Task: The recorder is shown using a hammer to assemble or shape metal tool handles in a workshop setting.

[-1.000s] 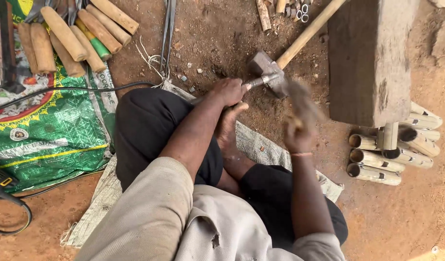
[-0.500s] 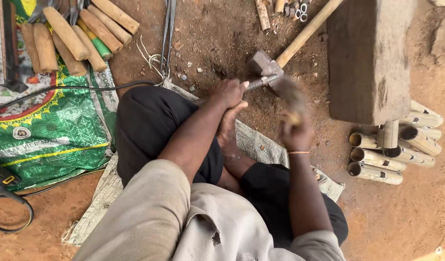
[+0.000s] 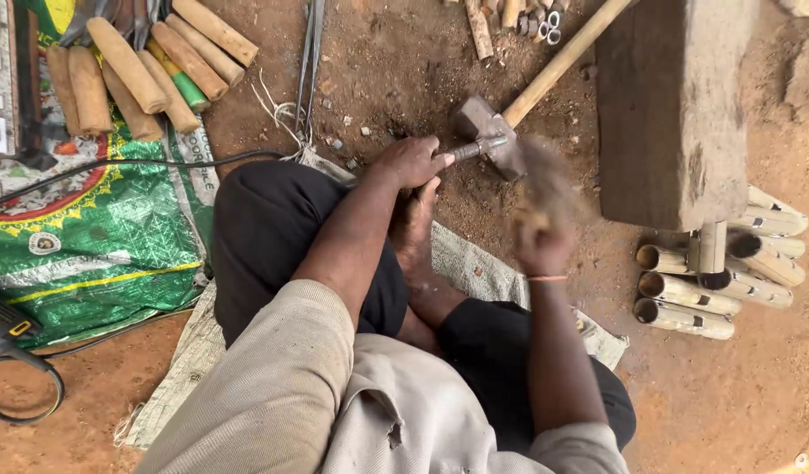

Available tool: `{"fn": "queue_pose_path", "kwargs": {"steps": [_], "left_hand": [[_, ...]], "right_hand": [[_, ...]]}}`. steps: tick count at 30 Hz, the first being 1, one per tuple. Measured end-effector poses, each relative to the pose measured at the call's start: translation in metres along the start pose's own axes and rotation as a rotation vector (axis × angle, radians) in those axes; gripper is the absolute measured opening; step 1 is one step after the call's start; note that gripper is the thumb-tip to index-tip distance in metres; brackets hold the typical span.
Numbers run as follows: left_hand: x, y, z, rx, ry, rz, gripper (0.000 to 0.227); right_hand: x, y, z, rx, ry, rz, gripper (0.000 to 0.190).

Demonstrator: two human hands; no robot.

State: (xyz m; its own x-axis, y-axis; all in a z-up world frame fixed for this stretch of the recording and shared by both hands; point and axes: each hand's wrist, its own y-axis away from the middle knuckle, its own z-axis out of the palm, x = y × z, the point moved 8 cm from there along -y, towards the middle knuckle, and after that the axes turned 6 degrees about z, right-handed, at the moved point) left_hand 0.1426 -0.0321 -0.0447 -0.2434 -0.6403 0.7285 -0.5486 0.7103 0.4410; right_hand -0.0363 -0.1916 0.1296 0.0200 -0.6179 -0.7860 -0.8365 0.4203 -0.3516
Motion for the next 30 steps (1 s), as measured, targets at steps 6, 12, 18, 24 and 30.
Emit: {"fn": "queue_pose_path", "kwargs": {"steps": [6, 12, 18, 24, 30], "left_hand": [[-0.043, -0.038, 0.032, 0.058, 0.122, -0.011, 0.067], [-0.025, -0.016, 0.017, -0.171, 0.173, -0.176, 0.051], [-0.025, -0.014, 0.024, -0.163, 0.174, -0.154, 0.048], [-0.017, -0.002, 0.018, -0.169, 0.376, -0.174, 0.05], [0.0, 0.0, -0.001, -0.029, 0.019, -0.015, 0.053]], "right_hand": [[0.063, 0.024, 0.016, -0.345, 0.451, 0.675, 0.041], [0.007, 0.016, -0.009, -0.039, -0.062, 0.014, 0.043], [0.063, 0.017, 0.035, -0.224, 0.35, 0.447, 0.039], [0.035, 0.005, -0.004, -0.034, -0.219, 0.257, 0.024], [0.063, 0.015, 0.03, -0.221, 0.297, 0.436, 0.032]]}}
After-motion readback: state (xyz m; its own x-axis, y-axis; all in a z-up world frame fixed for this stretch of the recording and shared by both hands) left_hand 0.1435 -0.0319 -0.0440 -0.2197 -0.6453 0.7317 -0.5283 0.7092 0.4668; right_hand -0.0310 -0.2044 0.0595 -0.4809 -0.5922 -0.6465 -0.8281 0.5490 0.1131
